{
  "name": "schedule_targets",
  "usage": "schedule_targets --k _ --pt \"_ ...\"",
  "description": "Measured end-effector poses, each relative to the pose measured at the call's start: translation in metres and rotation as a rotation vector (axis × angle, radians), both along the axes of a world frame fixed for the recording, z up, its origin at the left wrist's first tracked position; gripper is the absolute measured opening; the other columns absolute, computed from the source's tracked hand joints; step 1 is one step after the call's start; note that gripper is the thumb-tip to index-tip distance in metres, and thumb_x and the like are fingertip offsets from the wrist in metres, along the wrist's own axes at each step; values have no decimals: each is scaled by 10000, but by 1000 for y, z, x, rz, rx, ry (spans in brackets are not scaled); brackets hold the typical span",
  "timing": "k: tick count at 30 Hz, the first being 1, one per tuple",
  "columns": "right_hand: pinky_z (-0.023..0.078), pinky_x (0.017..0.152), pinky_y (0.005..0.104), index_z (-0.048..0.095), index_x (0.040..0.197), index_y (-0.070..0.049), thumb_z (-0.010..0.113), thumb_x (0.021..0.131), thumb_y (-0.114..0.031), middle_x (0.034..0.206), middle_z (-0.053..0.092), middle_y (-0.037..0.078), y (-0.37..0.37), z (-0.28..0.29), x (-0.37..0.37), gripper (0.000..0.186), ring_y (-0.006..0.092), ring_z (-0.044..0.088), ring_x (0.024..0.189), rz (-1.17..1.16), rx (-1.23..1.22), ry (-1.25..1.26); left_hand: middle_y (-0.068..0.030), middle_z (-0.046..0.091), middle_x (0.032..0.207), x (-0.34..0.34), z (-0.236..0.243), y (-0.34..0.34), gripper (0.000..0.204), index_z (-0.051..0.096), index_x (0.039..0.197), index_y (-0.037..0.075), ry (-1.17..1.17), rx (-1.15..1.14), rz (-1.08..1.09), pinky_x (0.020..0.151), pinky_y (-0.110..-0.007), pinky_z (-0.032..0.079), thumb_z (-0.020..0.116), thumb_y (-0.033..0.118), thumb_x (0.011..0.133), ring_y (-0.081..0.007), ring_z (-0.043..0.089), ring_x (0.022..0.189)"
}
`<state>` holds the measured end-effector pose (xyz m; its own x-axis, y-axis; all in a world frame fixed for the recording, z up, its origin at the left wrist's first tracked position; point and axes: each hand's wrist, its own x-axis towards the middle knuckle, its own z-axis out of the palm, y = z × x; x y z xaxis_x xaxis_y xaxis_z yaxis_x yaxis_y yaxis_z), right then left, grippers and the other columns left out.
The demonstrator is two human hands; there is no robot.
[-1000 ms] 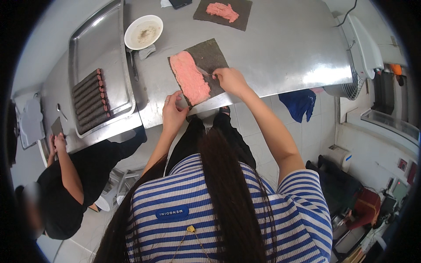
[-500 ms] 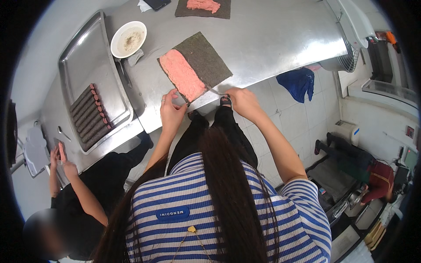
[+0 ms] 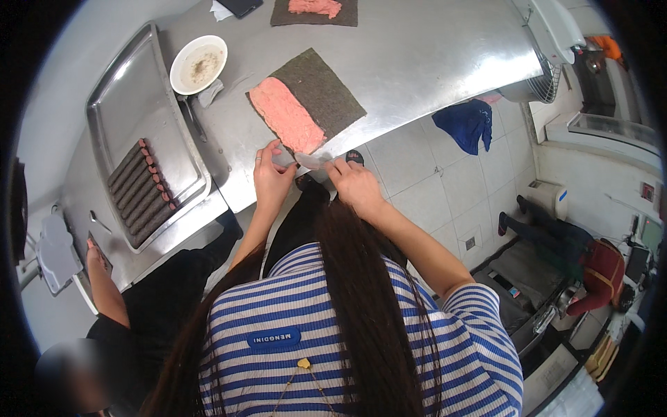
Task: The person spreads a pink filling onto a sheet of nori using a spoon, then rolls the nori into a cylindrical shape. The finished roll is placed on a metal tray alongside other completed rolls.
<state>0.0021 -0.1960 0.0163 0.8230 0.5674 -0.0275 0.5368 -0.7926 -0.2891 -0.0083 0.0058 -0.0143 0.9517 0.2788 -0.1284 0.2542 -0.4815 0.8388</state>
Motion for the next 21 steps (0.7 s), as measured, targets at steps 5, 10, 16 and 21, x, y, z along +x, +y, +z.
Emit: schedule_targets --k 5,10,16,21 --pt "543 668 397 585 1149 -28 546 768 -51 951 566 105 9 15 27 383 282 636 799 -215 56 47 -103 564 1046 -2 -2 3 596 526 1237 36 -8 -31 -23 611 -318 518 745 17 683 -173 620 624" --pt "525 659 426 588 1182 -50 631 809 -142 952 585 110 21 -4 12 386 326 635 788 -106 -69 -29 -104 565 1052 -2 -5 4 606 522 1246 34 1 -56 -27 613 -317 517 747 15 683 -174 612 622" --pt "537 653 423 592 1155 -33 532 763 -26 899 572 130 27 19 33 397 331 627 750 -122 127 51 -101 559 1052 -3 -2 8 602 522 1247 35 0 -73 -50 614 -316 518 750 16 689 -175 610 623" --pt "537 655 432 586 1168 -31 527 779 -33 918 581 148 33 3 58 394 339 640 800 -216 31 -43 -100 553 1055 -2 -4 7 603 524 1248 39 -15 -89 -55 608 -316 521 750 15 690 -176 615 617"
